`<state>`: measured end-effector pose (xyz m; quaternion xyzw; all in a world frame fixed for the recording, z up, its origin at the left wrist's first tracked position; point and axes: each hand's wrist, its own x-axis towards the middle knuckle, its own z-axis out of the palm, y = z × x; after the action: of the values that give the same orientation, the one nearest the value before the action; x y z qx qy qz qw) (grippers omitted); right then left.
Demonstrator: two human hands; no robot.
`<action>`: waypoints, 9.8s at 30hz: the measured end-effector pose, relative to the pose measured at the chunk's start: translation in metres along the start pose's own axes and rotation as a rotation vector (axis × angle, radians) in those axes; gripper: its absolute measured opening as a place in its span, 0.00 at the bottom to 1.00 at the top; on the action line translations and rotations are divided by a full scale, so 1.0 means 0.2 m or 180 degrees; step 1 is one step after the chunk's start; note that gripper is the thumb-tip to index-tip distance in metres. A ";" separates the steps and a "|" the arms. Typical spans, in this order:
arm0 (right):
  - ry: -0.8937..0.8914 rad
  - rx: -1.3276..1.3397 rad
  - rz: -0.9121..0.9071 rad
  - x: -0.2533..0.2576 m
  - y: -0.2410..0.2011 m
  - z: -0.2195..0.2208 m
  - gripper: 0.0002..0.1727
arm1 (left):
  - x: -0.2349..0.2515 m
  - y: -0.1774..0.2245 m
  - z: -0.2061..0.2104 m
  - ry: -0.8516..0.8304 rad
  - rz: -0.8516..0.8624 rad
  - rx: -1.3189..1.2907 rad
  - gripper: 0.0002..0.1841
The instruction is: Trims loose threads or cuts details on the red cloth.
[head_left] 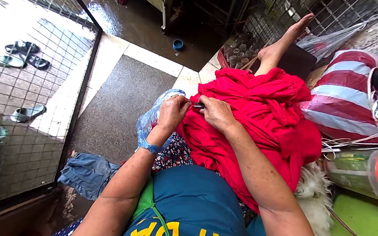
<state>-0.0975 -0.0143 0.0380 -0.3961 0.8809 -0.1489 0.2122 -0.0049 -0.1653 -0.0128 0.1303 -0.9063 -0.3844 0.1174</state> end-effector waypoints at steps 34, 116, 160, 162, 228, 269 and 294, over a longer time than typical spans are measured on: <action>0.2742 0.0431 0.0294 -0.22 0.19 -0.38 0.20 | -0.34 0.70 -0.04 -0.2796 0.2236 -0.1378 0.09; 0.0069 0.0825 0.0170 0.00 -0.12 0.09 0.33 | -0.30 0.43 -0.21 -0.2642 0.1489 -0.1184 0.10; 0.3035 0.2077 0.0183 -0.40 0.50 -0.49 0.08 | 0.10 0.10 -0.06 -0.0495 -0.0562 -0.0805 0.12; 0.3194 0.1624 0.1266 -0.39 0.62 -0.45 0.15 | 0.17 0.12 0.02 -0.0593 -0.0639 -0.0780 0.13; 0.0941 0.0941 -0.0606 -0.18 -0.11 -0.06 0.40 | -0.41 0.53 -0.07 -0.3199 0.1589 -0.1510 0.06; 0.3679 0.2368 0.1589 -0.35 0.66 -0.35 0.07 | -0.18 0.07 -0.11 -0.0908 -0.0170 -0.0747 0.08; 0.3101 0.0862 0.1971 -0.35 0.49 -0.36 0.20 | 0.00 0.02 0.16 0.0264 0.0314 -0.1063 0.08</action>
<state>-0.1548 0.1090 0.0763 0.0240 0.9246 -0.3557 -0.1343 -0.0153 -0.1412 -0.0316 0.0801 -0.8296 -0.5177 0.1935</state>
